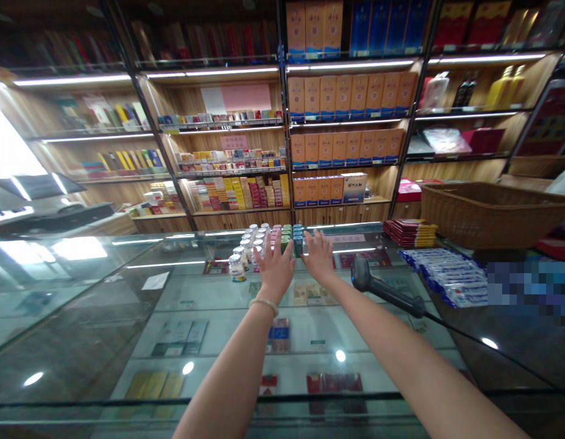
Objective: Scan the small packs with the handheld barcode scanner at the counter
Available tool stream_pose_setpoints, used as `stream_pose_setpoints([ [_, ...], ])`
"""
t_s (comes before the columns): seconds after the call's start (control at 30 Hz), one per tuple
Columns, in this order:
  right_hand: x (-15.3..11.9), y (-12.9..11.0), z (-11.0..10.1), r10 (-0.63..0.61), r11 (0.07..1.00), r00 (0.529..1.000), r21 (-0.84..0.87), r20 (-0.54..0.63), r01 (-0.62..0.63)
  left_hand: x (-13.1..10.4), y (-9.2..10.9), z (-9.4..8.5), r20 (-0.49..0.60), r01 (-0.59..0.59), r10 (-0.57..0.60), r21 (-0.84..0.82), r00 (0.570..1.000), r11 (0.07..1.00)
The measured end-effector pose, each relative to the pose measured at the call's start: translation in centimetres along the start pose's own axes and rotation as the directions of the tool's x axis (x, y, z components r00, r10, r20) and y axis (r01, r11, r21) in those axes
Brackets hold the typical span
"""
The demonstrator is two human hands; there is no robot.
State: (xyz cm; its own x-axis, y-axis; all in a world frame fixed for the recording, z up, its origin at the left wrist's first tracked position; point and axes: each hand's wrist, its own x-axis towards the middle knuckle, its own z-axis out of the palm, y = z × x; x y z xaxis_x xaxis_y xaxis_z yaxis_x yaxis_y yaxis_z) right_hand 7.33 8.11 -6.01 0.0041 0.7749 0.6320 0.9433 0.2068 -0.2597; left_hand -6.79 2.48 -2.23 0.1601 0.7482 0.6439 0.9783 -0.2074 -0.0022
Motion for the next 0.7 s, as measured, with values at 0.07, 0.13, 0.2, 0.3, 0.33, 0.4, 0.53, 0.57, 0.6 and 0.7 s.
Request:
stream_pose_setpoints([
  [0.07, -0.2, -0.2, -0.1, 0.005, 1.0, 1.0, -0.009, -0.006, -0.005, -0.1, -0.2, -0.4, -0.027, 0.015, -0.014, 0.006, 1.0, 1.0],
  [0.13, -0.4, -0.4, -0.2, 0.006, 1.0, 1.0, -0.023, -0.007, -0.007, -0.1, -0.4, -0.6, -0.051, 0.03, -0.03, 0.006, 0.998, 1.0],
  [0.2, -0.6, -0.5, -0.4, 0.007, 0.999, 1.0, -0.035, -0.005, -0.007, -0.2, -0.6, -0.7, -0.061, 0.045, -0.045, 0.0, 0.997, 0.999],
  [0.3, -1.0, -0.5, -0.6, 0.009, 0.998, 1.0, -0.056, 0.007, -0.009, -0.2, -0.8, -0.6, -0.058, 0.054, -0.054, -0.007, 0.997, 0.999],
  [0.33, -1.1, -0.5, -0.7, 0.011, 0.998, 1.0, -0.065, 0.015, -0.01, -0.2, -0.8, -0.6, -0.057, 0.054, -0.054, -0.007, 0.997, 0.999],
  [0.4, -1.3, -0.5, -1.0, 0.013, 0.997, 0.999, -0.083, 0.036, -0.01, -0.2, -0.8, -0.4, -0.057, 0.057, -0.057, -0.009, 0.997, 0.998],
  [0.53, -1.5, -0.6, -1.6, -0.006, 0.996, 0.998, -0.09, 0.068, 0.012, -0.4, -0.3, -0.5, -0.053, 0.079, -0.08, -0.022, 0.995, 0.997],
  [0.57, -1.5, -0.6, -1.8, -0.01, 0.996, 0.997, -0.088, 0.07, 0.016, -0.4, 0.0, -0.6, -0.053, 0.085, -0.086, -0.026, 0.995, 0.996],
  [0.6, -1.6, -0.7, -2.0, -0.012, 0.996, 0.997, -0.084, 0.07, 0.018, -0.5, 0.2, -0.8, -0.054, 0.089, -0.09, -0.029, 0.994, 0.996],
  [0.7, -1.7, -0.9, -2.5, -0.014, 0.998, 0.998, -0.062, 0.054, 0.017, -0.6, 0.7, -1.3, -0.066, 0.079, -0.081, -0.035, 0.995, 0.996],
])
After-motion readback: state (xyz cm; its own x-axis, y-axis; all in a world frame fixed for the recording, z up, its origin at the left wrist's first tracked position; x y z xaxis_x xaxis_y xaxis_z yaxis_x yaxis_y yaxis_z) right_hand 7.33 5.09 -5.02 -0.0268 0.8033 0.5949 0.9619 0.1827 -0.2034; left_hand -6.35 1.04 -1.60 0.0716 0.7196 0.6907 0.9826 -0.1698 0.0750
